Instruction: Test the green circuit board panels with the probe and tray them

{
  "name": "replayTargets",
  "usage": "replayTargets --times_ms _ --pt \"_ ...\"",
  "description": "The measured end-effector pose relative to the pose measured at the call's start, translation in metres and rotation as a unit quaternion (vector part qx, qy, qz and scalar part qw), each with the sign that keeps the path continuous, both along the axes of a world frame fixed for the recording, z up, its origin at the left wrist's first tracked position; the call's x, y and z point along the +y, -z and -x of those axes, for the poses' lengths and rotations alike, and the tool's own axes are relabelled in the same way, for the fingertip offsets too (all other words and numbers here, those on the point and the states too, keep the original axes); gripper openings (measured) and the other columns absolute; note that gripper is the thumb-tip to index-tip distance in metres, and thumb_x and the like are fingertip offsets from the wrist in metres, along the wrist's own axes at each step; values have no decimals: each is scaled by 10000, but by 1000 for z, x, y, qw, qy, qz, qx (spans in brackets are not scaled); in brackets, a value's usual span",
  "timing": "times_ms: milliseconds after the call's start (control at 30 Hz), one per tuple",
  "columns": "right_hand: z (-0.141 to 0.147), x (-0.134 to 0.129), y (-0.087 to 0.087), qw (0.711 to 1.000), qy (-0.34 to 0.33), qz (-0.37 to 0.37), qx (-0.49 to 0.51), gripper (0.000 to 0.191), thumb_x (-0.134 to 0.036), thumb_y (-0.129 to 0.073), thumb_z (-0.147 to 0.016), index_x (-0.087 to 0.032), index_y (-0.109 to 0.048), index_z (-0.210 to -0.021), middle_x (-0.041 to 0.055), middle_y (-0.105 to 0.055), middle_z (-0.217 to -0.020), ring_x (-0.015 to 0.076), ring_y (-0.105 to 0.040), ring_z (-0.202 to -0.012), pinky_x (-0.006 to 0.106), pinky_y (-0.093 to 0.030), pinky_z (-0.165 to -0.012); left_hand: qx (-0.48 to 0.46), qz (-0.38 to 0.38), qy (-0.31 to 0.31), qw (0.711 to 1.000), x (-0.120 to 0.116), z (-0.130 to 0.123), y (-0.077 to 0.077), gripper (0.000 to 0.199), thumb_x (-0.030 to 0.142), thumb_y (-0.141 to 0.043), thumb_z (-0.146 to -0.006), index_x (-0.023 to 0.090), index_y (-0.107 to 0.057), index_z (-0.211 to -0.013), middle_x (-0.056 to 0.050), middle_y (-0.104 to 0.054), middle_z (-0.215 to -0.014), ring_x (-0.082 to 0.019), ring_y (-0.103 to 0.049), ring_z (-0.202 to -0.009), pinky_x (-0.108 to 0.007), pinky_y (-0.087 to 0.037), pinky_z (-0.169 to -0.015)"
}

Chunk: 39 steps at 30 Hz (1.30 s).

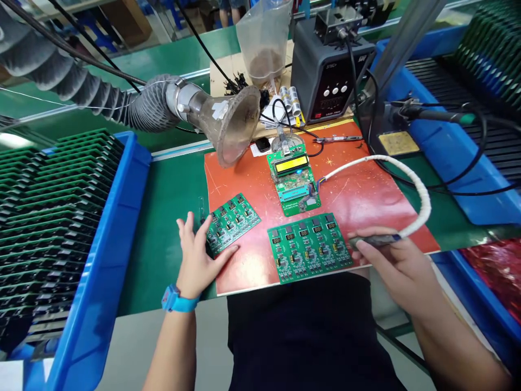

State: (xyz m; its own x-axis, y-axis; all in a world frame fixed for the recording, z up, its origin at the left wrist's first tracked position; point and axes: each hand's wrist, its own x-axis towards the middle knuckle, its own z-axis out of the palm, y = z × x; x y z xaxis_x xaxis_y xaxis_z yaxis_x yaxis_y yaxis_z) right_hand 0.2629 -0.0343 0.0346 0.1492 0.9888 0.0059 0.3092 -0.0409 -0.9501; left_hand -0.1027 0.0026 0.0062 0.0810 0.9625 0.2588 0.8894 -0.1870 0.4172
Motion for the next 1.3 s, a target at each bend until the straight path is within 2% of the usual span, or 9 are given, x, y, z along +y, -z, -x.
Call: replayTargets --times_ms 67,100,233,300,467,733,933,1300 --pt "1 0 1 1000 -6 -4 -10 186 -354 -635 -900 -204 -638 -1009 28 -688 -800 142 -681 -629 242 -607 -574 -3 -50 47 998 -5 -20 -7 830 496 -763 -758 296 -363 -1457 -142 -116 -1624 -486 21 -1473 -790 -133 -1091" --pt "2 0 1 1000 -10 -5 -15 185 -352 -631 -903 -205 -635 -1014 28 -688 -805 142 -682 -634 241 -605 -579 -18 -73 89 993 -8 -31 -10 809 499 -744 -778 296 -359 -1460 -135 -129 -1624 -468 0 -1481 -779 -138 -1099" --pt "2 -1 0 999 -17 -10 -45 169 -340 -611 -916 -214 -627 -1027 19 -677 -802 138 -681 -645 227 -596 -582 -60 -79 274 957 -19 -69 -13 759 578 -666 -814 197 -418 -1421 -184 -356 -1533 -387 -221 -1475 -626 -319 -1136" --pt "1 -1 -1 998 -18 -17 -64 157 -333 -604 -919 -222 -624 -1028 16 -669 -813 137 -681 -653 215 -591 -571 -57 -72 316 944 -21 -79 -7 723 565 -664 -823 160 -452 -1384 -197 -472 -1450 -347 -343 -1435 -546 -390 -1127" --pt "2 -3 0 993 -38 -32 -105 154 -311 -601 -911 -237 -612 -1046 37 -653 -930 148 -679 -713 202 -578 -521 -55 -82 306 947 -20 -86 4 621 492 -684 -836 159 -498 -1326 -188 -551 -1378 -317 -441 -1380 -490 -462 -1085" --pt "6 0 2 980 -24 -88 -177 83 -289 -605 -891 -222 -612 -941 41 -659 -893 147 -666 -731 176 -546 -495 -60 -95 293 949 -19 -87 2 577 521 -670 -834 174 -535 -1276 -171 -587 -1342 -307 -499 -1335 -457 -493 -1050" --pt "4 -4 2 985 -21 -46 -164 126 -316 -593 -901 -228 -619 -987 41 -668 -920 148 -674 -748 191 -566 -548 -64 -95 295 948 -19 -87 4 585 526 -676 -828 166 -545 -1271 -171 -579 -1351 -304 -492 -1340 -445 -473 -1064" --pt "4 -6 -2 985 -16 -37 -165 114 -305 -599 -903 -230 -627 -984 29 -676 -889 133 -673 -746 164 -564 -586 -78 -78 304 946 -19 -85 3 628 572 -656 -829 174 -524 -1297 -172 -545 -1388 -306 -480 -1347 -455 -457 -1073"
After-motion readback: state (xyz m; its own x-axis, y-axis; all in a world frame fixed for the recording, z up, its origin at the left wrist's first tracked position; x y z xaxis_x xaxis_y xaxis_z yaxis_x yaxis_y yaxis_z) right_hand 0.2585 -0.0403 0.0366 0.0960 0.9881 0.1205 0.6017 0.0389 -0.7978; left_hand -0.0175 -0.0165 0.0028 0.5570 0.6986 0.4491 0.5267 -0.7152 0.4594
